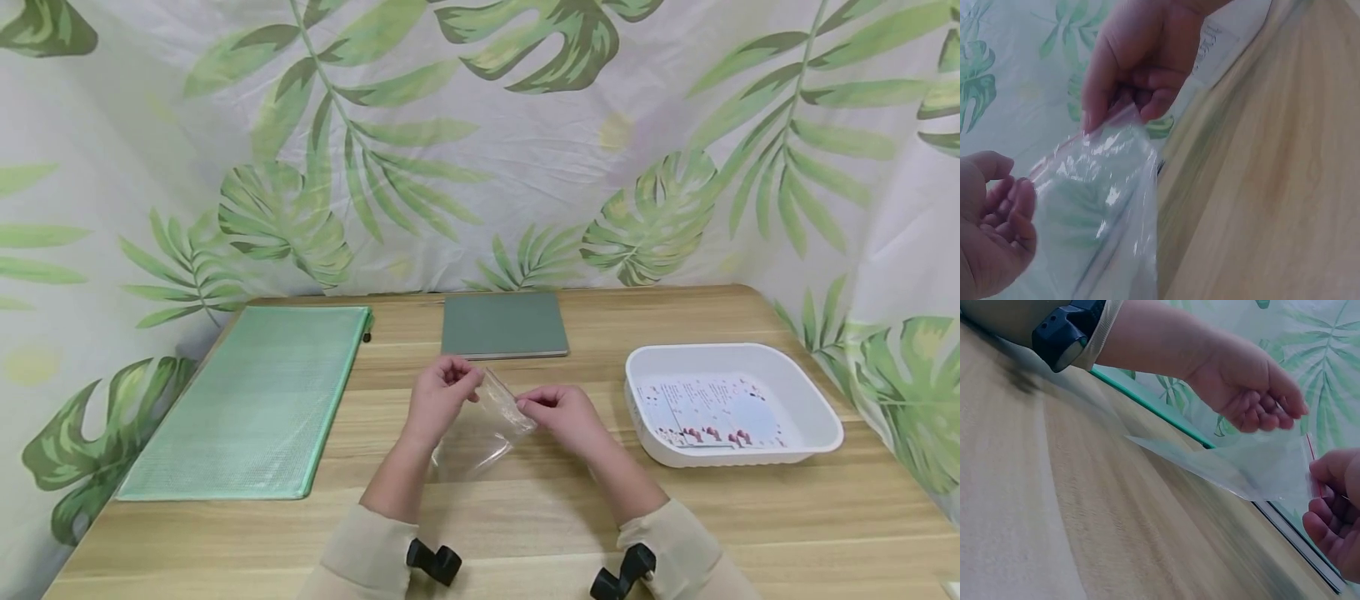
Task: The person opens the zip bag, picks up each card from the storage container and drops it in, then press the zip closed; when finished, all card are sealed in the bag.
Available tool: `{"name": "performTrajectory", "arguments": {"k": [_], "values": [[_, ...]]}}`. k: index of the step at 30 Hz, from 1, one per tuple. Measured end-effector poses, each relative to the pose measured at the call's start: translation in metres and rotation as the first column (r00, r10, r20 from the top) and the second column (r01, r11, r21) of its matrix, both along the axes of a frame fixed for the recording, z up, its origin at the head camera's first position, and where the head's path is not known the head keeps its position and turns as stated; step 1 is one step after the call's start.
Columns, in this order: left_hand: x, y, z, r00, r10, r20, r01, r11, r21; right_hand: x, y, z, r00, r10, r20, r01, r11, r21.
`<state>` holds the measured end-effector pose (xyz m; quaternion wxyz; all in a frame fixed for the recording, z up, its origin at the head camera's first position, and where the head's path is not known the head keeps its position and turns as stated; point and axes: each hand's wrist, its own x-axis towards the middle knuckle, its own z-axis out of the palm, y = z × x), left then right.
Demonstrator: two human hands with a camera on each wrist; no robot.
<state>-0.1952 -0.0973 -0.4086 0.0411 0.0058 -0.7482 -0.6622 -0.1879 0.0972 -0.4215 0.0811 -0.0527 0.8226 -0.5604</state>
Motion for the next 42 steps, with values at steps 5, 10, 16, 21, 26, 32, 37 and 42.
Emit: {"name": "performTrajectory", "arguments": {"k": [5,10,16,21,26,32,37,42], "values": [[0.003,0.009,-0.003,0.989,-0.063,0.137,0.052,0.995,0.086,0.002,-0.006,-0.003,1.0,-0.013,-0.012,0.013,1.0,0.018],[0.004,0.013,-0.006,0.984,-0.045,0.17,0.029,0.995,0.097,0.009,-0.012,-0.001,0.992,-0.017,-0.124,0.027,0.997,0.075],[0.005,0.015,-0.003,0.981,-0.008,0.196,-0.013,0.995,0.103,0.017,-0.018,0.002,0.961,0.005,-0.277,0.052,0.978,0.201],[0.005,0.016,-0.002,0.978,0.017,0.206,-0.039,0.994,0.101,0.019,-0.02,0.003,0.939,0.043,-0.341,0.06,0.956,0.286],[0.006,0.016,-0.001,0.978,0.025,0.206,-0.053,0.99,0.133,0.019,-0.021,0.002,0.935,0.038,-0.353,0.07,0.955,0.288],[0.005,0.018,-0.002,0.98,0.021,0.198,-0.06,0.978,0.198,0.019,-0.021,0.0,0.95,-0.009,-0.312,0.085,0.969,0.232],[0.005,0.018,-0.003,0.981,0.025,0.19,-0.067,0.973,0.22,0.017,-0.023,-0.003,0.966,-0.061,-0.25,0.103,0.982,0.156],[0.004,0.017,-0.005,0.985,0.004,0.174,-0.043,0.975,0.217,0.013,-0.021,-0.006,0.986,-0.086,-0.143,0.097,0.993,0.071]]}}
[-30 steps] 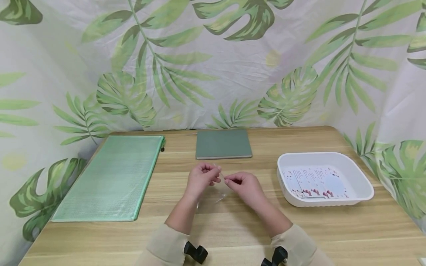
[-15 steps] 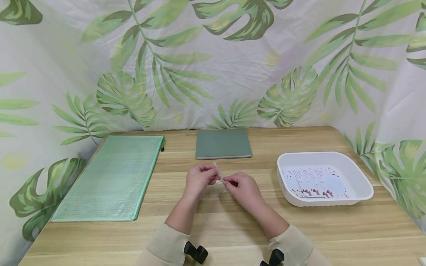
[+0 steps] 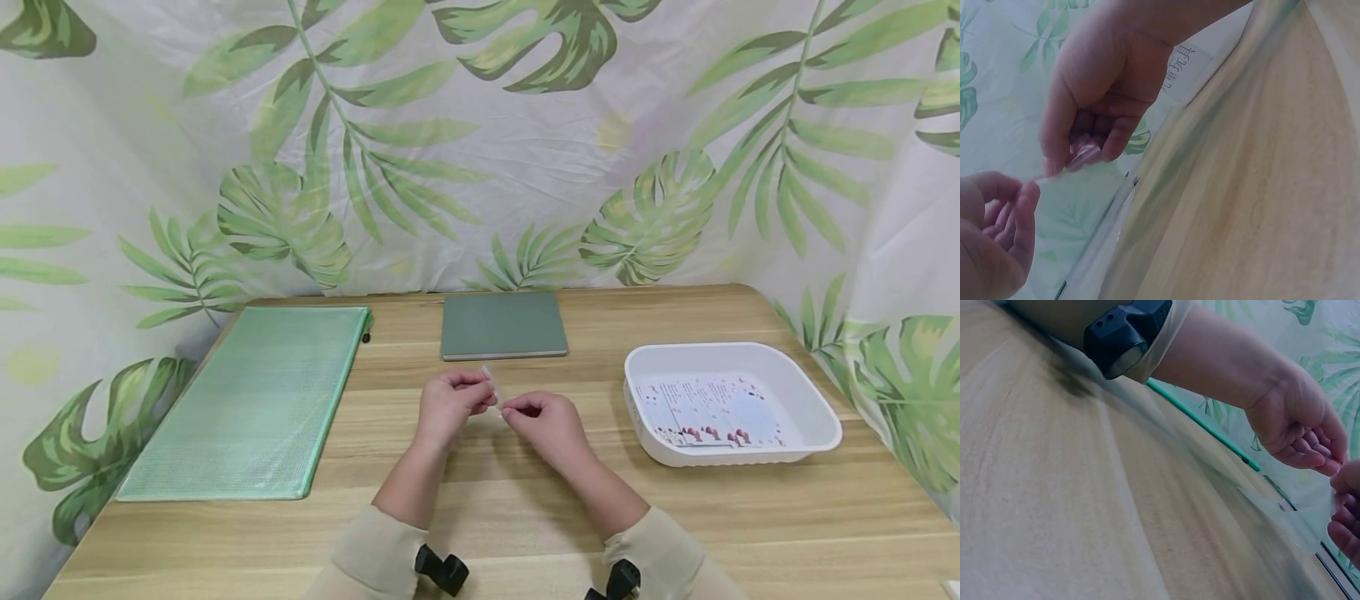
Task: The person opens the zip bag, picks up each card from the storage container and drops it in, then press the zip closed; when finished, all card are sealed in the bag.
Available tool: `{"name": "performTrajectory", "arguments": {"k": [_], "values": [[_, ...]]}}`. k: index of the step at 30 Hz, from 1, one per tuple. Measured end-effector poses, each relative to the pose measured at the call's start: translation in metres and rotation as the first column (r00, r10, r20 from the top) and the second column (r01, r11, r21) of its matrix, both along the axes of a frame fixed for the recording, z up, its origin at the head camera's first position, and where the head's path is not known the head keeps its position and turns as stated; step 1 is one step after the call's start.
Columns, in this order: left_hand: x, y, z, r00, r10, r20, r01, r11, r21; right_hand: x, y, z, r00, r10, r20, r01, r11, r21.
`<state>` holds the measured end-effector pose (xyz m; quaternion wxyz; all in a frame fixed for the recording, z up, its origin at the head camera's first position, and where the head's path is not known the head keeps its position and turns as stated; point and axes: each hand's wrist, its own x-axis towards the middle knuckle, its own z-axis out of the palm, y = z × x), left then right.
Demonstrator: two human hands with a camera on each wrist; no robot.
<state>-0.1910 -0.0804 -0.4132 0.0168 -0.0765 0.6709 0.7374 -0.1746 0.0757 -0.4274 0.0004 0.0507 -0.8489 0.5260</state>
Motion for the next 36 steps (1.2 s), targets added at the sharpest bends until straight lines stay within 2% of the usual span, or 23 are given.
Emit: {"name": "performTrajectory", "arguments": {"k": [4,8,14,21,29,36], "values": [[-0.0029,-0.0023,-0.0036,0.998,-0.045,-0.037,0.045,0.999,-0.001,-0.0038,0.0035,-0.0011,0.997,0.017,0.079,-0.01,0.996,-0.092],[-0.0053,-0.0043,-0.0058,0.994,-0.076,-0.074,0.076,0.997,-0.001,-0.0064,0.007,-0.0009,0.987,0.075,0.139,-0.046,0.978,-0.205],[-0.0064,-0.0066,-0.0064,0.987,-0.13,-0.099,0.13,0.992,-0.006,-0.008,0.0097,-0.0013,0.972,0.155,0.179,-0.094,0.946,-0.31],[-0.0046,-0.0087,-0.0047,0.979,-0.172,-0.113,0.17,0.985,-0.032,-0.008,0.0096,-0.0005,0.967,0.162,0.198,-0.087,0.937,-0.338],[-0.0039,-0.006,-0.004,0.981,-0.144,-0.131,0.136,0.988,-0.069,-0.0067,0.0066,0.0012,0.974,0.083,0.211,-0.015,0.952,-0.306],[-0.003,-0.0025,-0.0044,0.984,-0.136,-0.118,0.129,0.989,-0.069,-0.0051,0.0044,-0.0008,0.984,0.102,0.145,-0.062,0.965,-0.255]]}}
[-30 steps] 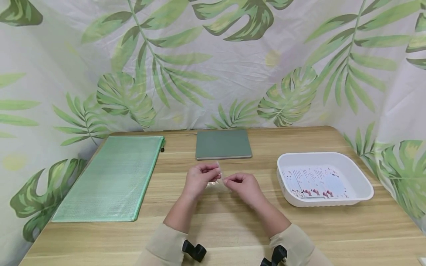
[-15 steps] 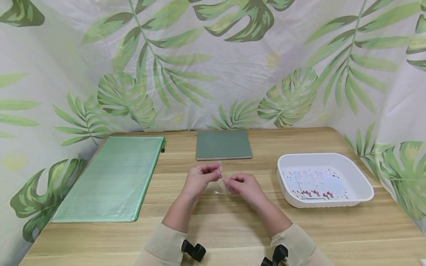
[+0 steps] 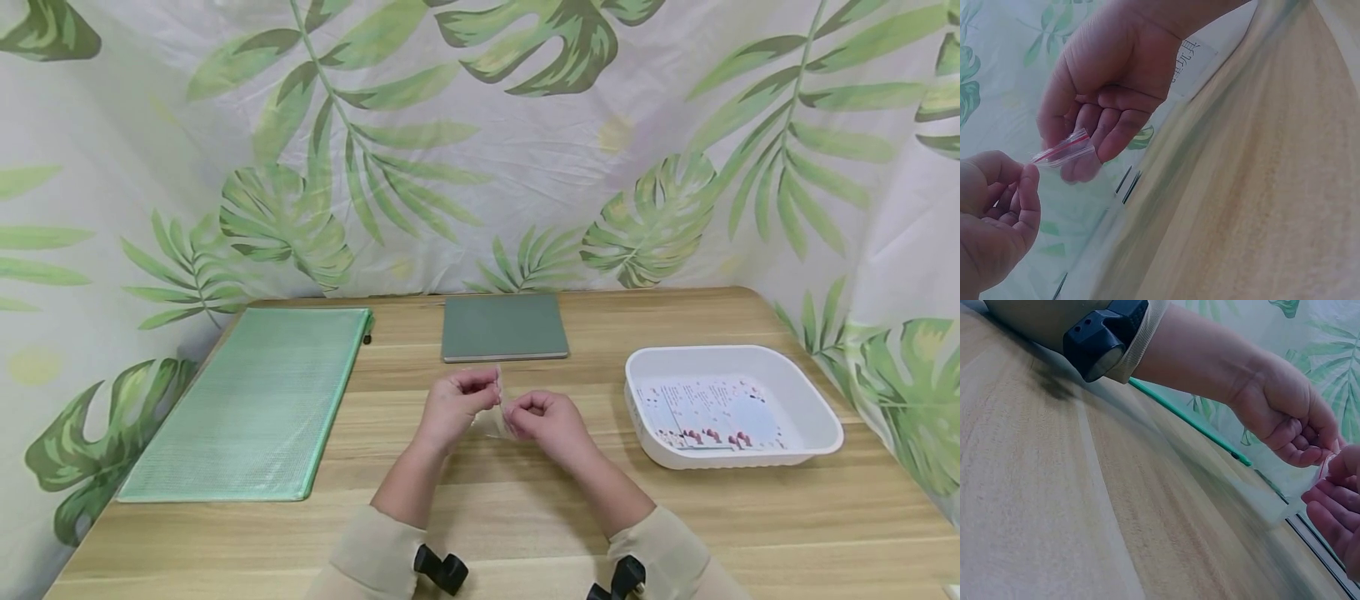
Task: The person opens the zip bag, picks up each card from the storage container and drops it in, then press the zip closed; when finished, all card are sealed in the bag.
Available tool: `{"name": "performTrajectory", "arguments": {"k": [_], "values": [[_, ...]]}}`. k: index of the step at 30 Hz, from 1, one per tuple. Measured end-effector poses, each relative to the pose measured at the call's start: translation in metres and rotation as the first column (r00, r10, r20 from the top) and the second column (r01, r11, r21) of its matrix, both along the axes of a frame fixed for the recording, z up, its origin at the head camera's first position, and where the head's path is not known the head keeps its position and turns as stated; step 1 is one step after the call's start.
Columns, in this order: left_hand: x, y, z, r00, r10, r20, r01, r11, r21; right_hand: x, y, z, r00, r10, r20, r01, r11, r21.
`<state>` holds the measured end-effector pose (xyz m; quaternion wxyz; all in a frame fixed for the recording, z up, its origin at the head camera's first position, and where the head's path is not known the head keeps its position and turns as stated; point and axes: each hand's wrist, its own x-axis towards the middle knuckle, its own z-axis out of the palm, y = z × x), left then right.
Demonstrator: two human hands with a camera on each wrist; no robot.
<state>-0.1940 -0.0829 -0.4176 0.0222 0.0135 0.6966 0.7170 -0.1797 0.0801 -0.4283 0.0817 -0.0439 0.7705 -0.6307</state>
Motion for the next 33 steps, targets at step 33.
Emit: {"name": "performTrajectory", "arguments": {"k": [33], "values": [[0.0,-0.019,0.009,0.998,0.049,0.049,-0.04,0.985,-0.17,-0.012,0.015,0.001,0.995,-0.053,0.087,0.068,0.983,-0.171]]}}
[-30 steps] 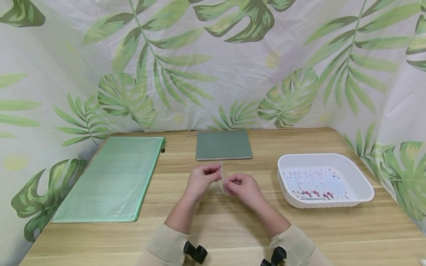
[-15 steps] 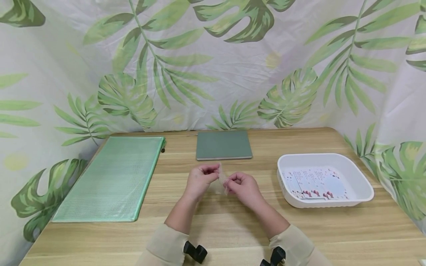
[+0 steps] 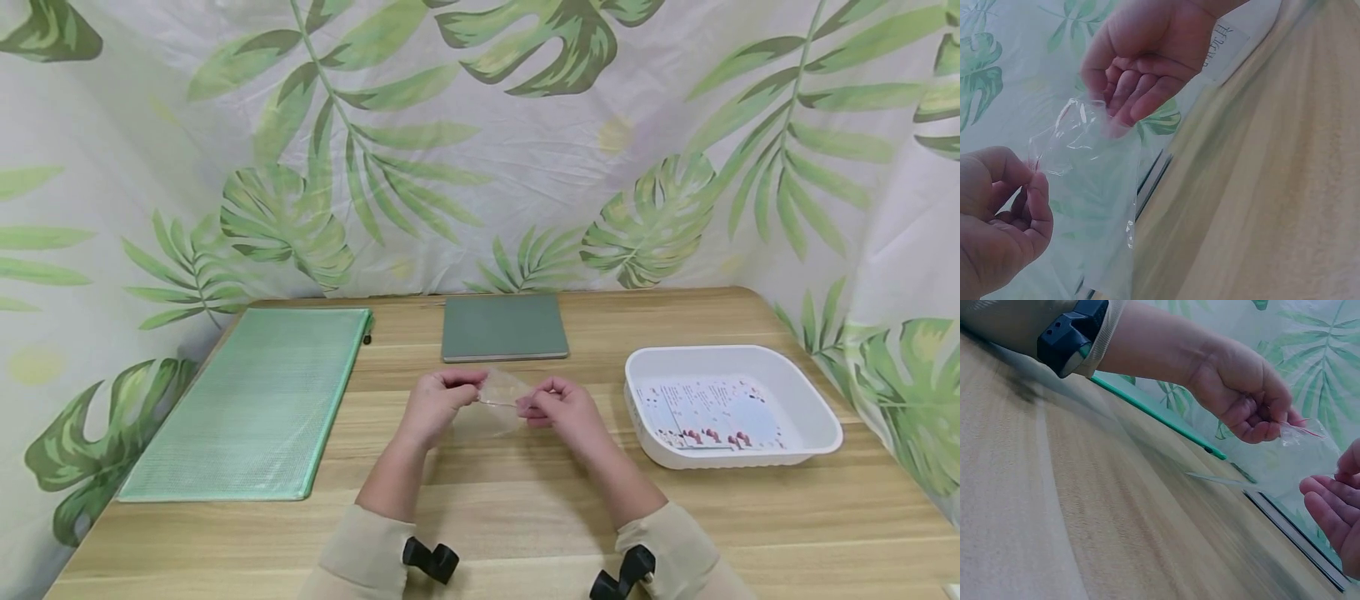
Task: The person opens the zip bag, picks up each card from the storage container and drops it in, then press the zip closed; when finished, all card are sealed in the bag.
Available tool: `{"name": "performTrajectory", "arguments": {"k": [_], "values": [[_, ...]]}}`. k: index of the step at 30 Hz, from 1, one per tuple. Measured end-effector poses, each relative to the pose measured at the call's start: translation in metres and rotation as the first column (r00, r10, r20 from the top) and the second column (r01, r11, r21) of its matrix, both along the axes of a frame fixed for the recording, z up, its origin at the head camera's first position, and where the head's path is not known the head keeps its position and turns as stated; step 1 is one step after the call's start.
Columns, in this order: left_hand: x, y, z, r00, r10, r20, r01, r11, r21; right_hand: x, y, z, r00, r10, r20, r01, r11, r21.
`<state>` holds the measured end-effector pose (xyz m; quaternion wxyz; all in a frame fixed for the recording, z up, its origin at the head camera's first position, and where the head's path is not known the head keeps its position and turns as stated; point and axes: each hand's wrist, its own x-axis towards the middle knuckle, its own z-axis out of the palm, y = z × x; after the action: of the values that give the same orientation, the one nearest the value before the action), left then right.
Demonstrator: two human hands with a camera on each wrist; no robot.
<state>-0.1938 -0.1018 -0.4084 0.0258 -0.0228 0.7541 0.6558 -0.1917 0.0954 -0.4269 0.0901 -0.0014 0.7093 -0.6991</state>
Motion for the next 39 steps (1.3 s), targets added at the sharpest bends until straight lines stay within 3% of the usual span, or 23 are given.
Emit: {"name": "performTrajectory", "arguments": {"k": [3,7,10,12,14,17,19,20,22,26,35,39], "values": [[0.001,-0.001,0.003,1.0,-0.018,-0.005,0.018,1.0,-0.005,0.001,0.001,0.002,1.0,0.022,0.003,-0.022,1.0,-0.009],[0.001,0.001,0.004,0.996,-0.086,-0.035,0.085,0.996,-0.032,0.004,0.001,0.006,0.998,0.062,0.024,-0.062,0.998,-0.006],[0.003,0.001,0.004,0.984,-0.135,-0.115,0.124,0.988,-0.095,0.005,0.001,0.008,0.997,0.072,0.037,-0.071,0.997,-0.015],[0.004,0.002,0.003,0.966,-0.18,-0.184,0.147,0.972,-0.183,0.006,0.002,0.01,0.997,0.076,0.031,-0.076,0.997,-0.023],[0.006,0.003,0.0,0.94,-0.247,-0.236,0.17,0.937,-0.305,0.007,0.003,0.011,0.995,0.092,0.024,-0.091,0.995,-0.032],[0.007,0.005,-0.005,0.886,-0.36,-0.291,0.172,0.839,-0.516,0.008,0.005,0.013,0.991,0.131,0.012,-0.131,0.99,-0.048],[0.007,0.007,-0.008,0.857,-0.411,-0.312,0.151,0.777,-0.611,0.008,0.006,0.013,0.986,0.166,0.012,-0.165,0.984,-0.07],[0.007,0.008,-0.01,0.843,-0.427,-0.328,0.133,0.756,-0.641,0.008,0.006,0.013,0.983,0.181,0.012,-0.18,0.98,-0.085],[0.007,0.009,-0.013,0.828,-0.438,-0.351,0.106,0.735,-0.669,0.008,0.006,0.013,0.977,0.211,0.015,-0.208,0.971,-0.118],[0.006,0.009,-0.016,0.823,-0.426,-0.377,0.078,0.741,-0.667,0.007,0.007,0.011,0.971,0.238,0.024,-0.231,0.959,-0.163],[0.007,0.009,-0.012,0.824,-0.377,-0.422,0.073,0.811,-0.581,0.005,0.008,0.009,0.973,0.22,0.064,-0.201,0.955,-0.219],[0.009,0.008,-0.009,0.832,-0.36,-0.423,0.068,0.822,-0.566,0.004,0.009,0.008,0.972,0.227,0.068,-0.206,0.95,-0.235]]}}
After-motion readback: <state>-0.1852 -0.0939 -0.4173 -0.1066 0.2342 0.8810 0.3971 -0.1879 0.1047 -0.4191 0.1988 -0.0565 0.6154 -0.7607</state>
